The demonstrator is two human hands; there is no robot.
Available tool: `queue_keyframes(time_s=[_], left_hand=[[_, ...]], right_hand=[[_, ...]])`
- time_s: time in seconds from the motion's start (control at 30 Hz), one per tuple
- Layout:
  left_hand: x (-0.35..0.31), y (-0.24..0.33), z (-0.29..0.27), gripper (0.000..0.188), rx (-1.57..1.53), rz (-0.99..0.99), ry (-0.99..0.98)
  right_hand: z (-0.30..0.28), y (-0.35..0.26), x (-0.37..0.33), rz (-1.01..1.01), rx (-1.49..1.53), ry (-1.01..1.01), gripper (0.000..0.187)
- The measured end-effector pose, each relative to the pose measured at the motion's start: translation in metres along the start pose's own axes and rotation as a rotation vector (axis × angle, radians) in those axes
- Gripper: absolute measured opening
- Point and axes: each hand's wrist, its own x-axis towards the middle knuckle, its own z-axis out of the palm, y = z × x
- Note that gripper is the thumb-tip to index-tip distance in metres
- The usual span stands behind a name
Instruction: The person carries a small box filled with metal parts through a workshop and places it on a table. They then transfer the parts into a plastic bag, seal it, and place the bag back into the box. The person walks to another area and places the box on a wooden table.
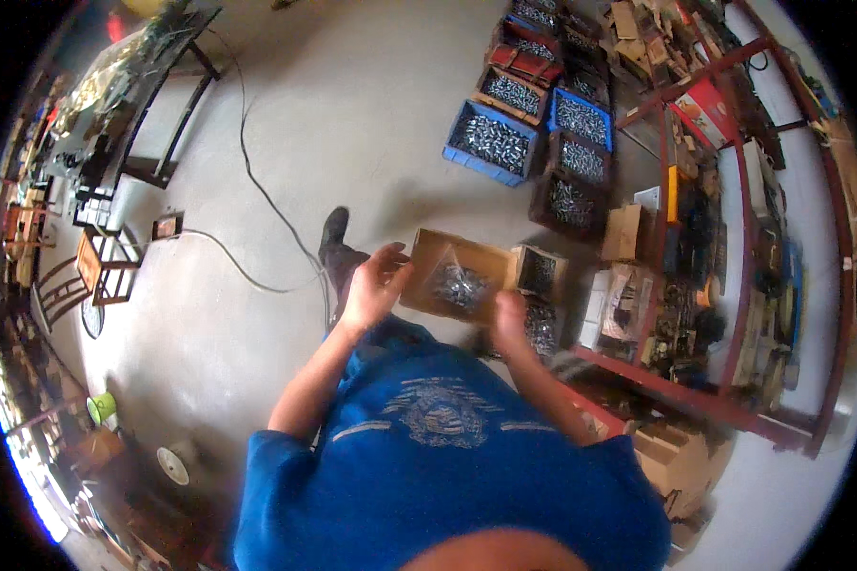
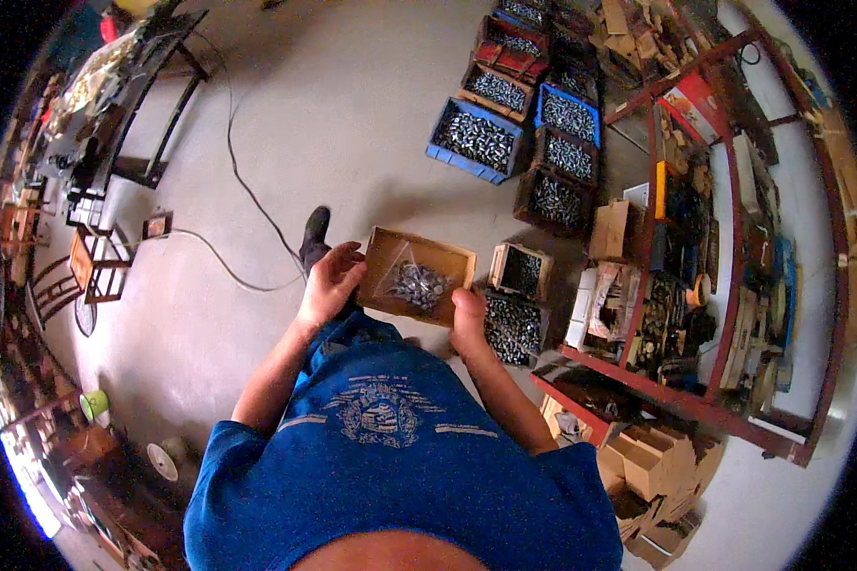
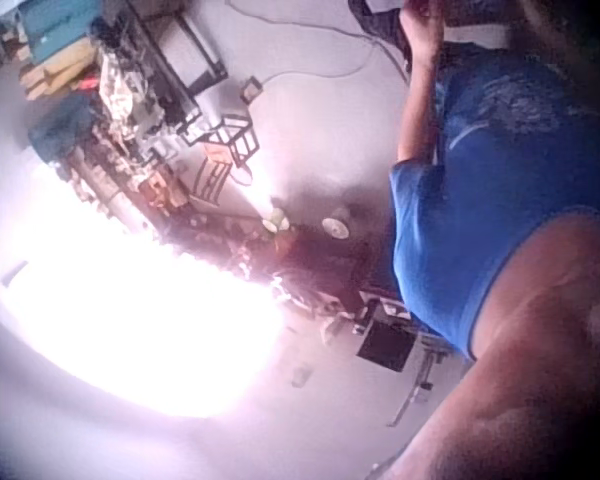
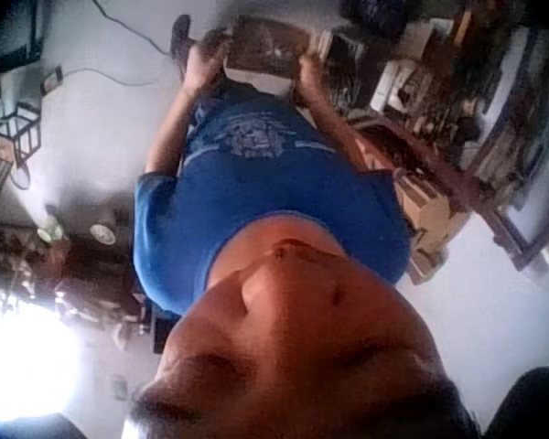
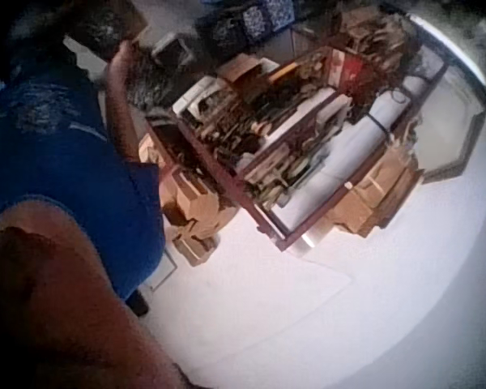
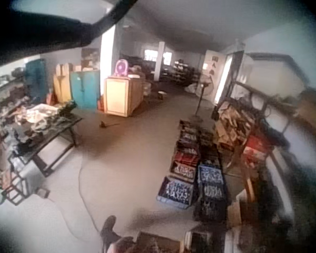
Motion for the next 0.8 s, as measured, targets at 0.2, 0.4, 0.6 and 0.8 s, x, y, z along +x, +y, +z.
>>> queue_keyframes(time_s=[0.2,0.4,0.6,0.8], left_hand=[[0.186,-0.030,-0.061,0.062,0.096,-0.126,-0.159],[0.347,-0.018,-0.133,0.066,0.102,-0.176,-0.180],[0.490,0.065,-0.198,0.062,0.177,-0.126,-0.020],[0.642,0.087,-0.238,0.062,0.137,-0.254,0.013]], right_hand=[[0.094,0.017,0.142,0.020,-0.033,0.072,0.023],[0.244,-0.045,0.255,-0.004,-0.104,0.057,0.028],[0.376,-0.123,0.356,-0.029,-0.057,-0.017,0.028],[0.425,-0.124,0.522,0.040,-0.255,-0.049,0.031]])
